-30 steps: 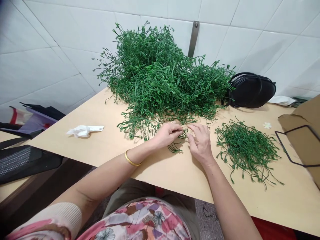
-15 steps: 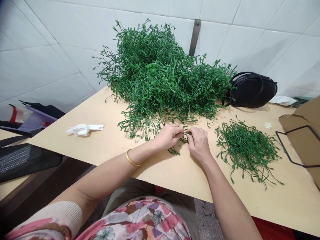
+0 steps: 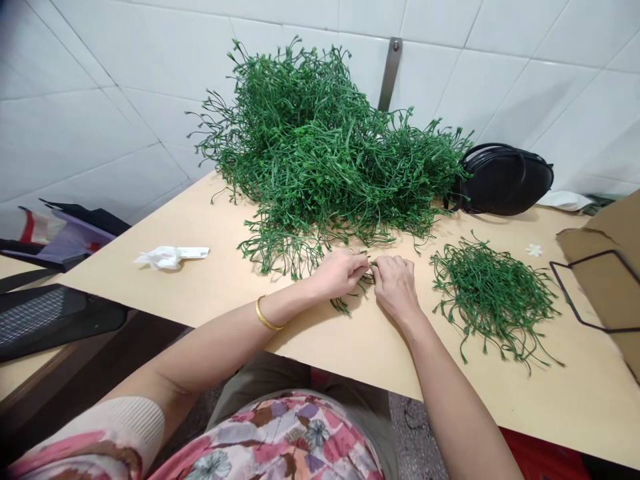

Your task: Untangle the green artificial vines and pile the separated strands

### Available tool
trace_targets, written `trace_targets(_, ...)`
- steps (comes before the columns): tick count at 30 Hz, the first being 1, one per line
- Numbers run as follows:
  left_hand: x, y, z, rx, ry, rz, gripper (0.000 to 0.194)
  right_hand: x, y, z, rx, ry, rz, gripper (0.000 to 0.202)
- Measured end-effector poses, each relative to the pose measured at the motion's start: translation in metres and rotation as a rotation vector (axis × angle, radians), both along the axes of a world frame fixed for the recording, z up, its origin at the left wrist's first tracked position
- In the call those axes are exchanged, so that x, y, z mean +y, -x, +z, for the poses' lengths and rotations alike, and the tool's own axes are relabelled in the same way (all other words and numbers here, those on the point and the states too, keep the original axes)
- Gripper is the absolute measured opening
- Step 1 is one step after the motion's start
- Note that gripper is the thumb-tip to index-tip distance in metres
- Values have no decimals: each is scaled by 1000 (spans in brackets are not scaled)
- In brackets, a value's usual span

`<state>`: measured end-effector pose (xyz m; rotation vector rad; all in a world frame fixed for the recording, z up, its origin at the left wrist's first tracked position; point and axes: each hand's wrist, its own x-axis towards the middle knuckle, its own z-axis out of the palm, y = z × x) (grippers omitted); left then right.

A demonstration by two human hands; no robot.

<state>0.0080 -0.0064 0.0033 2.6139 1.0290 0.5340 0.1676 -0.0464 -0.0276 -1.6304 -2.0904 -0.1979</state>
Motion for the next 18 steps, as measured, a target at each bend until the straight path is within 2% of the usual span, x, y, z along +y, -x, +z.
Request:
trace_targets(4, -5, -5, 5, 119, -36, -9, 16, -1, 10, 1, -160, -71, -97, 18)
trace_targets(8, -13, -7, 9, 139, -81, -17, 19, 2, 8, 4, -90, -86, -221, 16)
trace_targets(12, -14, -5, 2, 108, 39, -88, 11, 9, -30, 3, 191, -44, -458, 19)
trace_targets(15, -2, -2, -4, -135, 228, -38, 12, 12, -56, 2, 509, -38, -445, 21)
trace_targets(18, 11, 2, -5, -401, 495, 15, 7, 11, -57, 4, 778, -99, -366, 25)
